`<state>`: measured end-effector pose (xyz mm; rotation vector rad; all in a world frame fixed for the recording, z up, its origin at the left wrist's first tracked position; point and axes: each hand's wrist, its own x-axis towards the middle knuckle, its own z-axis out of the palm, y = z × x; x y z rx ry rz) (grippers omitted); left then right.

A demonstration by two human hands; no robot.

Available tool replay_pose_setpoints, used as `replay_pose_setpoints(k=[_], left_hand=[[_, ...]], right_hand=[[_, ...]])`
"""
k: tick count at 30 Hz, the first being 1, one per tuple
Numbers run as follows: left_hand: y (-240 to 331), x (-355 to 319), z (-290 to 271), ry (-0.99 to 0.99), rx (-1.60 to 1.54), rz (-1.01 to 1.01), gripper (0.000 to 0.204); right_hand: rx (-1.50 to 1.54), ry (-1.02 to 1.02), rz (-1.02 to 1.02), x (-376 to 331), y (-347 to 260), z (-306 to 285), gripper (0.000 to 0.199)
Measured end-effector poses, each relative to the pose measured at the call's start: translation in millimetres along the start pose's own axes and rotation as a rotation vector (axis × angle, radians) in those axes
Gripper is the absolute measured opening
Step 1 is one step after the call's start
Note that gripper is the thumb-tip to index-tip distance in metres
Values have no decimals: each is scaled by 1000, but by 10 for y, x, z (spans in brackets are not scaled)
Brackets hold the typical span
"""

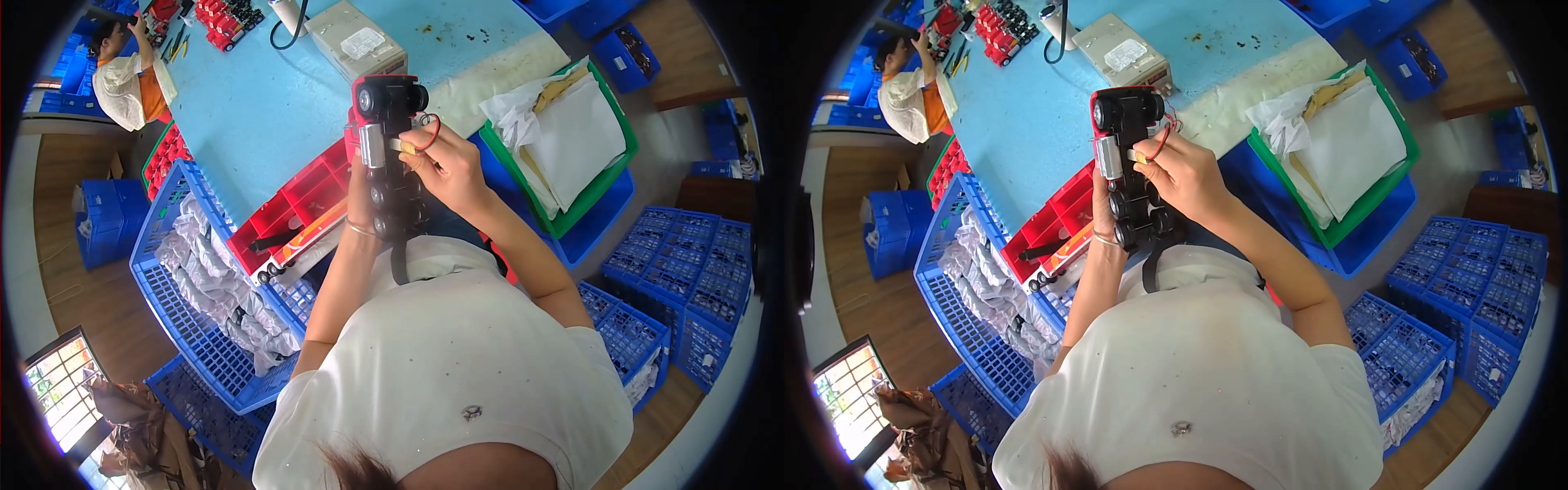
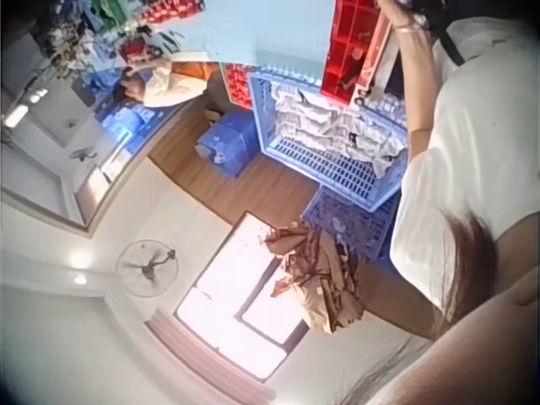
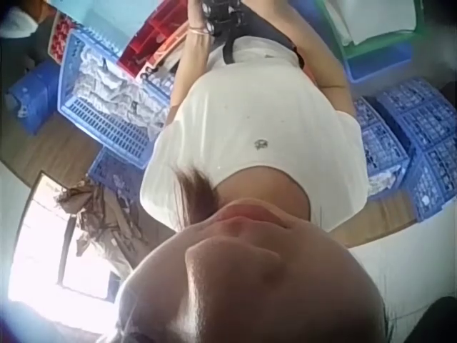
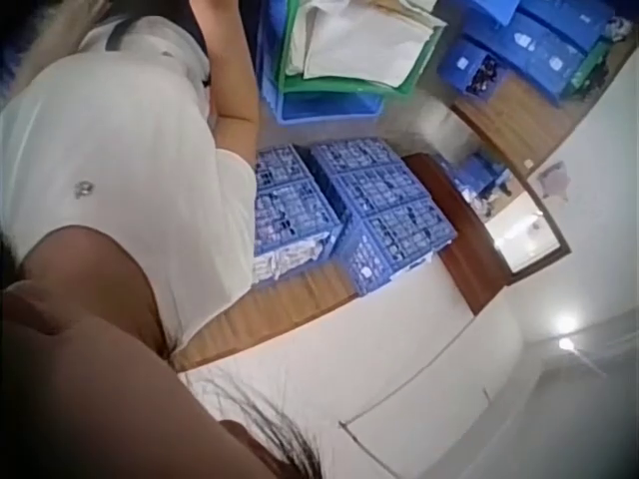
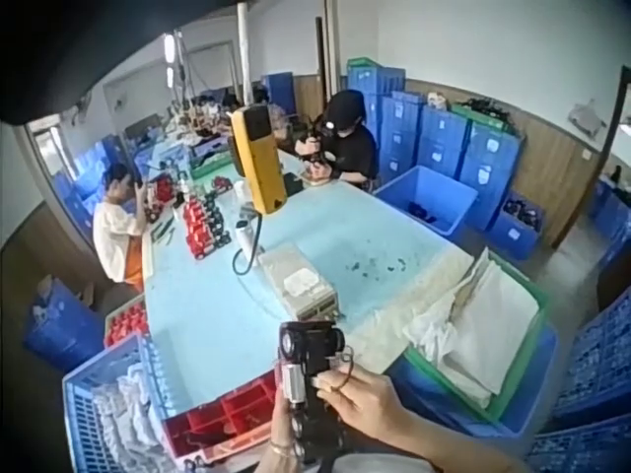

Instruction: Assembling components of plastic toy trucks and packaging them in plastic bags for shipping.

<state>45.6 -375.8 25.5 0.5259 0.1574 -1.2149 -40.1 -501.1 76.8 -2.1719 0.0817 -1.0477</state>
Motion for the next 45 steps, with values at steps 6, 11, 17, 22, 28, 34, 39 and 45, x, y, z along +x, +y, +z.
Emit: replay_pose_setpoints(k=[6, 11, 17, 22, 28, 34, 39, 45], left_hand=[[34, 52, 9, -62, 50, 13, 61], [128, -145, 391, 130, 38, 90, 51], [314, -102, 19, -226, 126, 229, 68], [372, 36, -239, -232, 411, 458, 62], [364, 65, -11, -271, 574, 434, 59], [278, 465, -112, -162, 204, -98, 69], [173, 732, -246, -79, 251, -71, 67], [364, 1157, -1012, 161, 1513, 683, 77]], right_hand=[[161, 12, 198, -23, -161, -86, 30], [304, -38, 227, -86, -241, -248, 30], [120, -142, 96, -24, -334, -730, 25], [-8, -184, -256, 321, -460, -796, 23], [-260, -432, -669, 560, -555, -349, 13], [-579, -820, -812, 385, 326, 123, 12], [-415, -1135, -715, 265, 698, 220, 9], [-387, -1081, -425, -399, 1296, 389, 17]])
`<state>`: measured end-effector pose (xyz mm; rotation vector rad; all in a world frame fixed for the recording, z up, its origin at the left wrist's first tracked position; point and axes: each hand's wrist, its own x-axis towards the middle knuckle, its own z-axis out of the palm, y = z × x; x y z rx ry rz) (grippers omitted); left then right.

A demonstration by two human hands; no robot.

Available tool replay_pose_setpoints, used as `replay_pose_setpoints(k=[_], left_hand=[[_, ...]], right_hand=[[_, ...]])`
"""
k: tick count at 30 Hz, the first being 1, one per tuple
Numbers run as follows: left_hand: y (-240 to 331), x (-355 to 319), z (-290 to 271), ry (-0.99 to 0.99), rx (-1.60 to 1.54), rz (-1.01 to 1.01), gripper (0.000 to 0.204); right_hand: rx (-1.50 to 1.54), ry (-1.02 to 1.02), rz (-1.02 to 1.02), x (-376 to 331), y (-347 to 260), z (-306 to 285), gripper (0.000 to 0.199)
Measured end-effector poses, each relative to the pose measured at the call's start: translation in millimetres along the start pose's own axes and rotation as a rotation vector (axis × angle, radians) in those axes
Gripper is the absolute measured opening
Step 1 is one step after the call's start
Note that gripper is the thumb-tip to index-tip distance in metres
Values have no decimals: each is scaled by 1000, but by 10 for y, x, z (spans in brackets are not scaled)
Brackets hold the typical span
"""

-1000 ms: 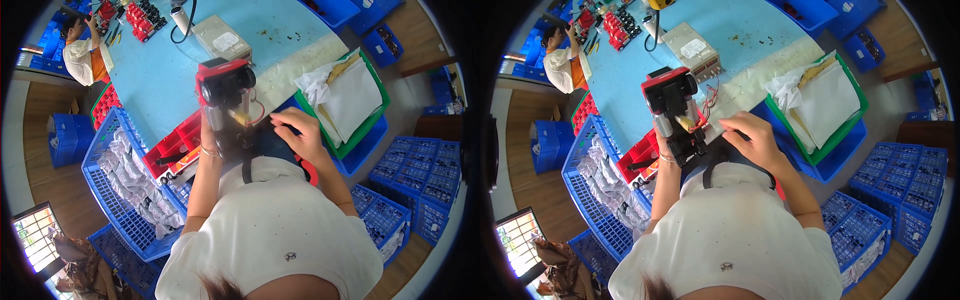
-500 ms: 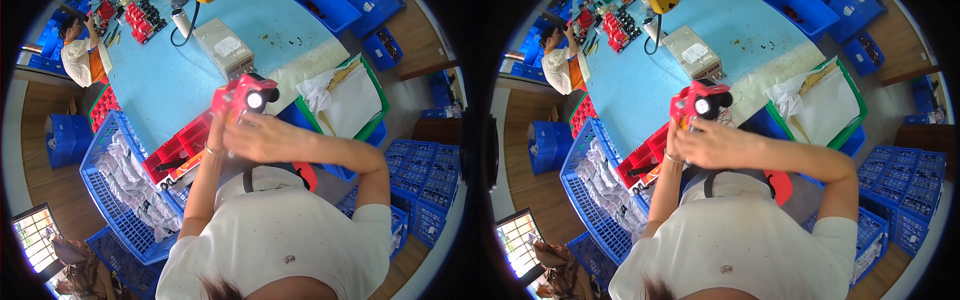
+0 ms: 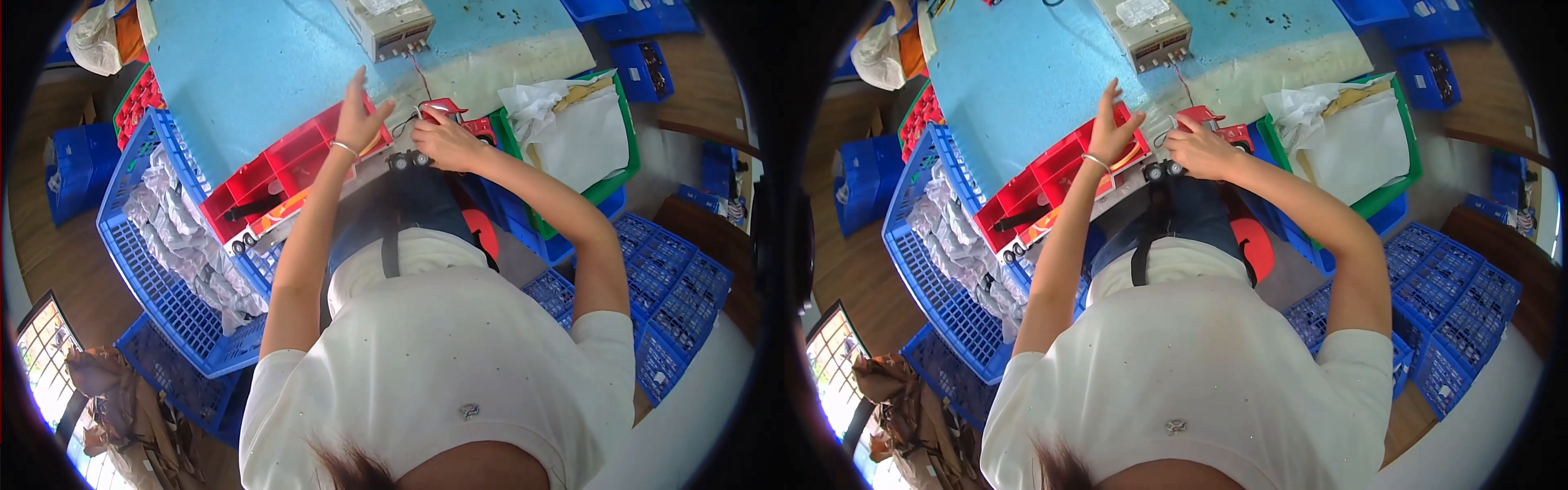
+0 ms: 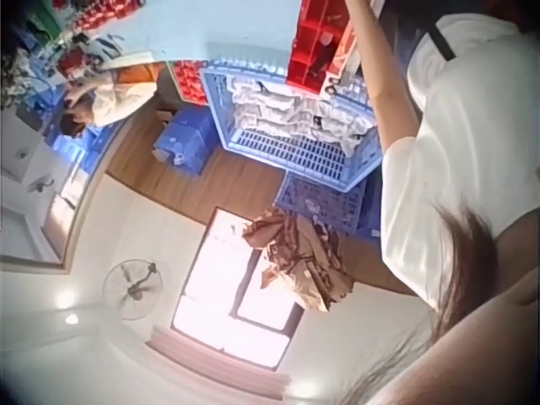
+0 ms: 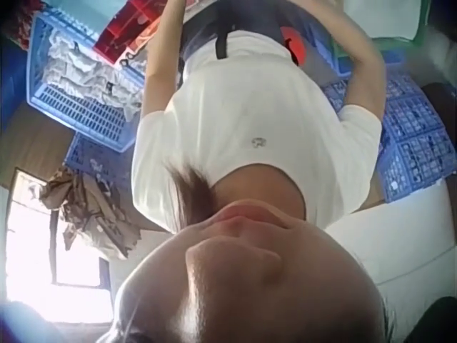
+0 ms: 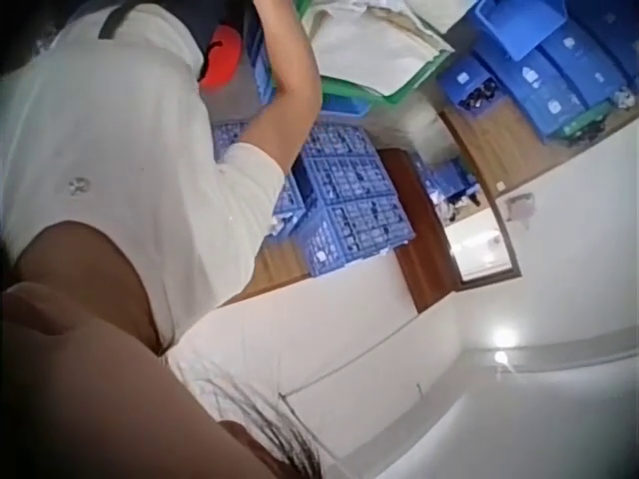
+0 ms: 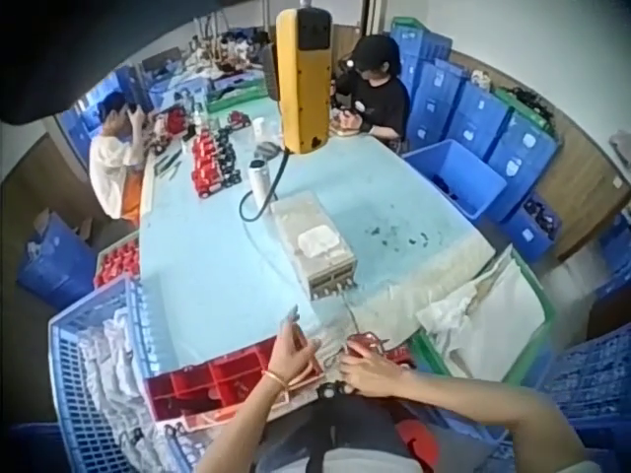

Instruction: Assembling components of plastic toy trucks and packaging them in plastic bags for shipping.

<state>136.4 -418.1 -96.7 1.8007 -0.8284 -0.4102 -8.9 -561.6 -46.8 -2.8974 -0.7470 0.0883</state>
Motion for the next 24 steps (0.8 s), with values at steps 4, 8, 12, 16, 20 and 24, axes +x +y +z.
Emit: replay_pose_setpoints(k=[4, 8, 12, 16, 20, 24], left_hand=[[-328, 8, -81, -101, 554, -217, 85], [-487, -25, -32, -72, 510, -225, 87], [-539, -42, -8, -70, 513, -228, 86], [-526, -39, 11, -70, 498, -220, 87], [-475, -45, 8, -47, 474, -239, 89], [-459, -46, 12, -46, 498, -225, 90]], right_hand=[[37, -96, 162, -17, -18, 420, 27], [55, -100, 223, 50, -22, 570, 35], [18, -98, 161, 104, 54, 560, 35], [4, -104, 99, 162, 138, 542, 35], [1, -185, 85, 192, 102, 511, 31], [-32, -144, 25, 203, 190, 560, 27]])
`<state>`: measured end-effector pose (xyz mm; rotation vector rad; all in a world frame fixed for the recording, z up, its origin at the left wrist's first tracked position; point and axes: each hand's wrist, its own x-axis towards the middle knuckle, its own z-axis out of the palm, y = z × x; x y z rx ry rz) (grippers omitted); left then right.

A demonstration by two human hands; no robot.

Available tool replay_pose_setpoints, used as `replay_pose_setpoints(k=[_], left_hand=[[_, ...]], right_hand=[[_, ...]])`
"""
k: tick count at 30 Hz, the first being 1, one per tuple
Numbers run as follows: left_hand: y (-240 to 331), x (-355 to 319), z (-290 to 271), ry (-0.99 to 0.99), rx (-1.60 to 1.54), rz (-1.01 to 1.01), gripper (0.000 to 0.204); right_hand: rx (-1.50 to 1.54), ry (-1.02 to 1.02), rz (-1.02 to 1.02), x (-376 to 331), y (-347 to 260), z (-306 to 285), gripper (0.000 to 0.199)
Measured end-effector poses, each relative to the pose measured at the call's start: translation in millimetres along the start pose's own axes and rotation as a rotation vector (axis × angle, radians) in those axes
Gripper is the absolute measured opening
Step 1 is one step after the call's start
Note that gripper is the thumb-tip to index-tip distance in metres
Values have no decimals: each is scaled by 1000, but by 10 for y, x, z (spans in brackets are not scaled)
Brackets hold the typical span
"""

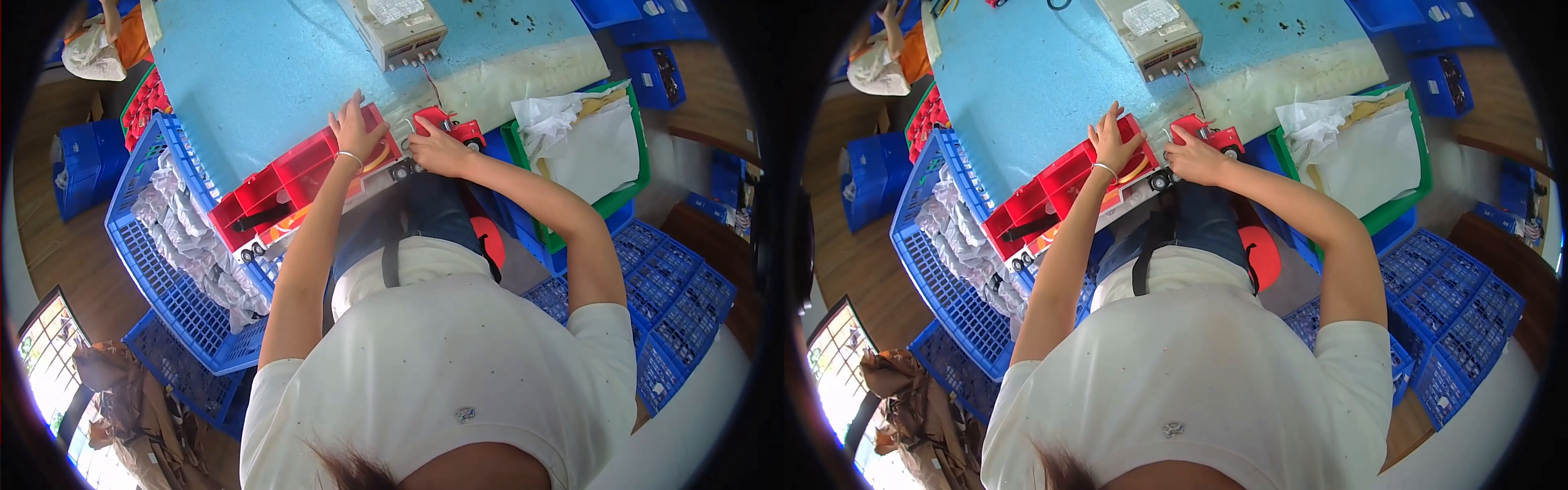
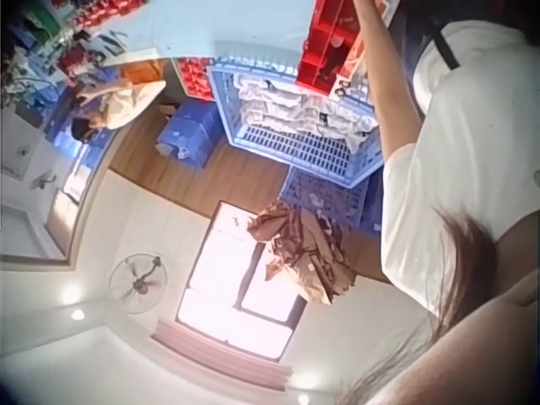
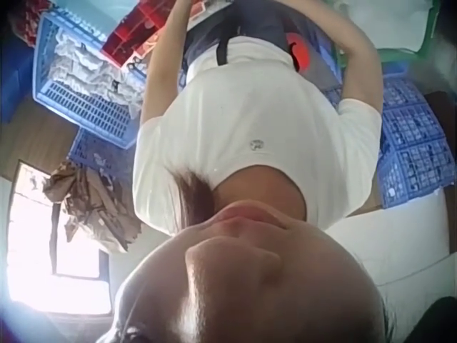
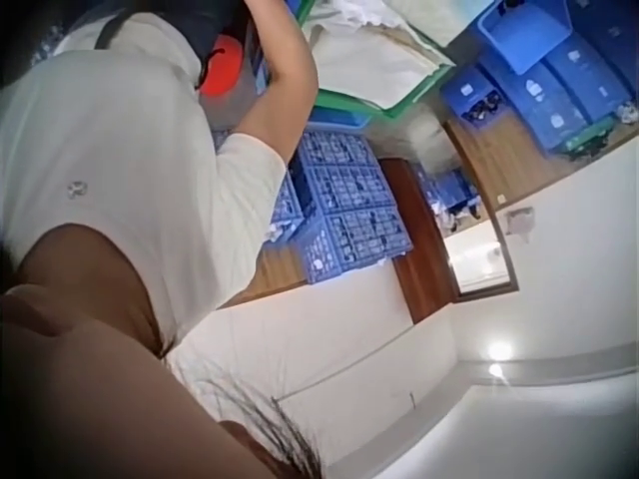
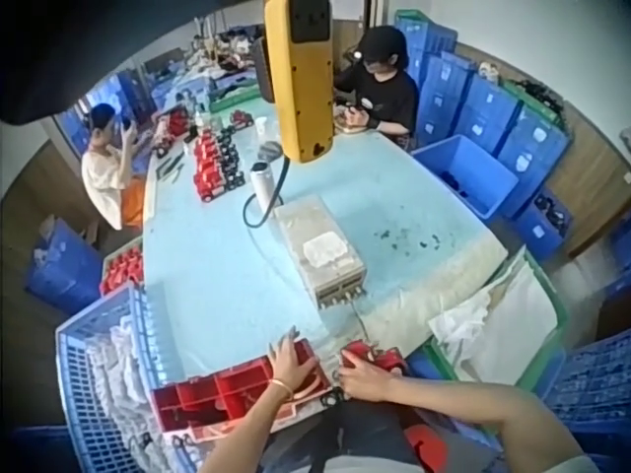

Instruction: Assembling components of plastic toy trucks and packaging them in plastic bags for shipping.

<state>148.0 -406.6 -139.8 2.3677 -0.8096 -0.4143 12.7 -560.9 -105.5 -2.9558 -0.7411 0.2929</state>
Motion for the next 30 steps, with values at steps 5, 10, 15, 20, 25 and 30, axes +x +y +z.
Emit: replay_pose_setpoints(k=[5, 10, 15, 20, 25, 30], left_hand=[[-14, -27, 15, -15, -2, -18, 89], [-33, 14, 0, -11, 3, -7, 89], [-16, 6, 2, -7, 17, -8, 90], [-17, -5, -11, -24, 21, -14, 90], [-19, 4, -23, -9, 5, -7, 89], [-39, -4, -10, -6, -15, 2, 89]], right_hand=[[64, 22, -80, -6, 110, 36, 20], [-8, 134, -56, 11, 84, 86, 24], [55, 49, -108, 123, 73, 60, 24], [62, 82, -147, 105, 124, 73, 27], [107, 68, -91, 18, 72, 130, 31], [146, 73, -19, -55, 12, 157, 31]])
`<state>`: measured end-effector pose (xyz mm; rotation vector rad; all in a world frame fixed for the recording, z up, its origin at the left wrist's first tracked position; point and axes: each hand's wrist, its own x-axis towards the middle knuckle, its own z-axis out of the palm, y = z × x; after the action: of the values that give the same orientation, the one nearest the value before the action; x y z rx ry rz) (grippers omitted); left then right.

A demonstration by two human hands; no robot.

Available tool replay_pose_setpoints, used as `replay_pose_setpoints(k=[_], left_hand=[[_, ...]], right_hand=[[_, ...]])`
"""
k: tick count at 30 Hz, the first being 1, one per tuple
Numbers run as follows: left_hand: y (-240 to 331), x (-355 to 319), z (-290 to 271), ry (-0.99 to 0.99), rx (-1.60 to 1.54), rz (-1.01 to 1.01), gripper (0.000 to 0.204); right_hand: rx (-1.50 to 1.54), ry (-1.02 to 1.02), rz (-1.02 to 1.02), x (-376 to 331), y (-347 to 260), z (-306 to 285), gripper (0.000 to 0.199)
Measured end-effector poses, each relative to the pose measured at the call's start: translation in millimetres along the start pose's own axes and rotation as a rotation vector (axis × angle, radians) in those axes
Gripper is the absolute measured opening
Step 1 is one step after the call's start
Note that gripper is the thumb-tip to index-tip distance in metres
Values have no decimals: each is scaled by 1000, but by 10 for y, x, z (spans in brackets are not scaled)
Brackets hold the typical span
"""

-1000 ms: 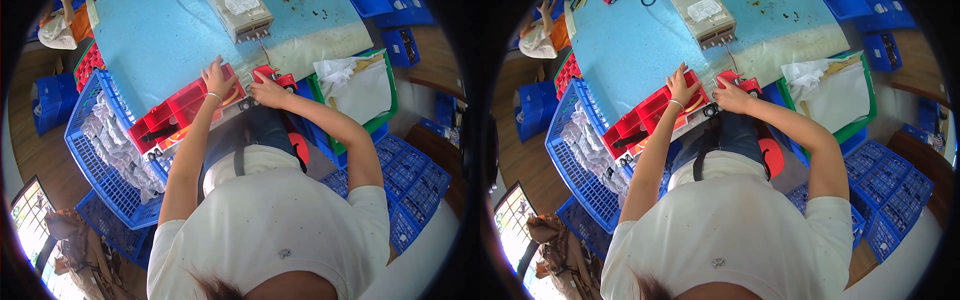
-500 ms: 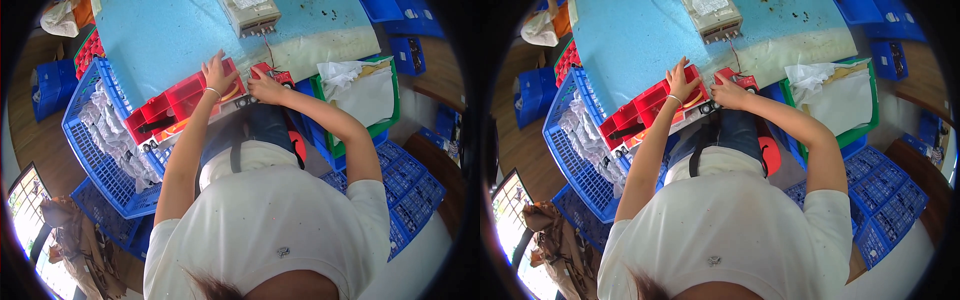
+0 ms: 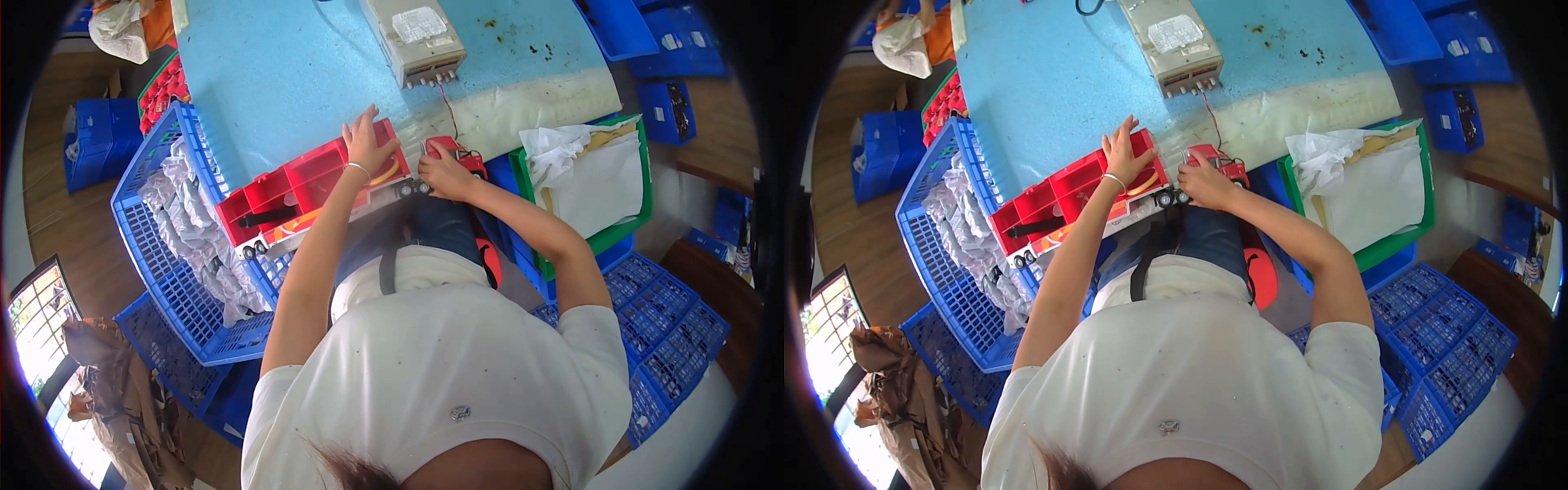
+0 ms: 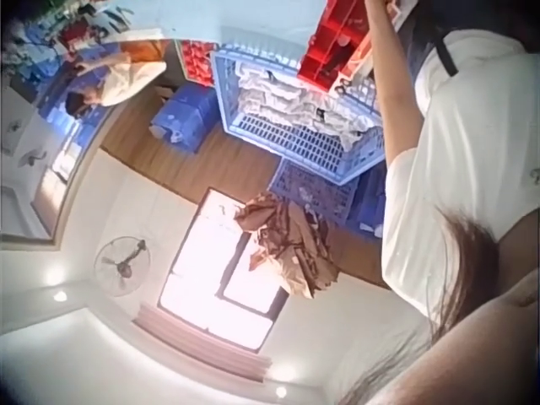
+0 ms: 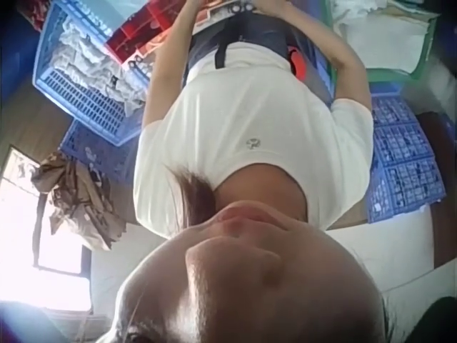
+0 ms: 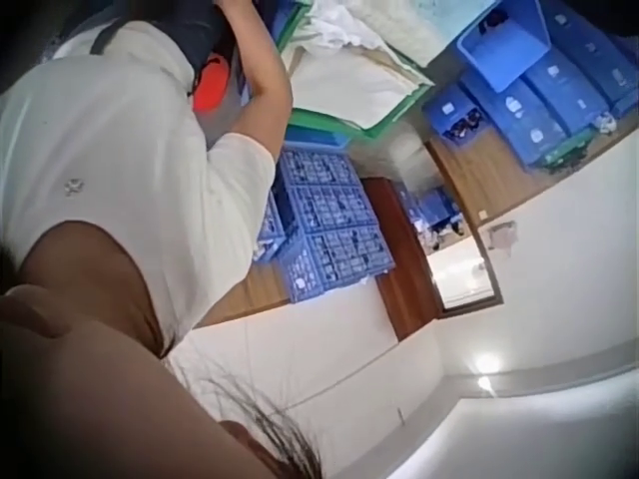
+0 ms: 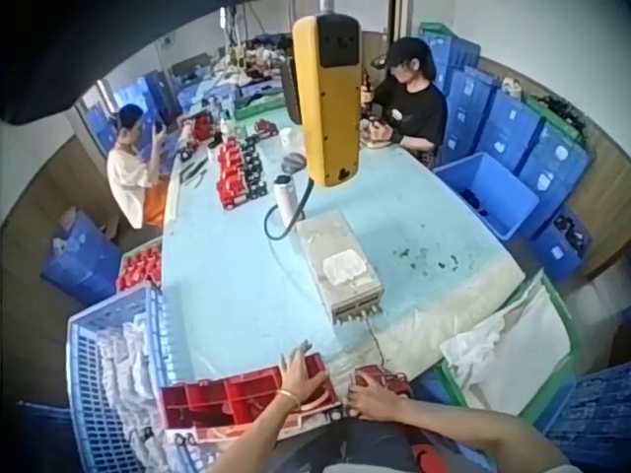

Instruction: Assembling components of plastic toy trucks and packaging them in plastic bags for shipping.

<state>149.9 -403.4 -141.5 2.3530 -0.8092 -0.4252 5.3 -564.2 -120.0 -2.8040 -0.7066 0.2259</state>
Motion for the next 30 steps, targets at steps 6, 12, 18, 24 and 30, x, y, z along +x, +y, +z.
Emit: replay_pose_setpoints(k=[6, 12, 18, 24, 30], left_hand=[[19, -11, -22, 12, 6, 6, 86], [851, -209, -493, -603, -254, -21, 76], [1328, -647, -1214, -825, -1297, -138, 68], [1357, -815, -1566, -797, -1620, -267, 71], [1320, -1017, -1567, -712, -1593, -255, 68]], right_hand=[[-108, -99, 20, -346, 63, -355, 28], [-195, -242, 32, -343, -151, -1399, 22], [-223, 629, 83, -303, -711, -2270, 19], [37, 643, 200, -247, -916, -2107, 19], [-114, 517, 224, -209, -1019, -2020, 29]])
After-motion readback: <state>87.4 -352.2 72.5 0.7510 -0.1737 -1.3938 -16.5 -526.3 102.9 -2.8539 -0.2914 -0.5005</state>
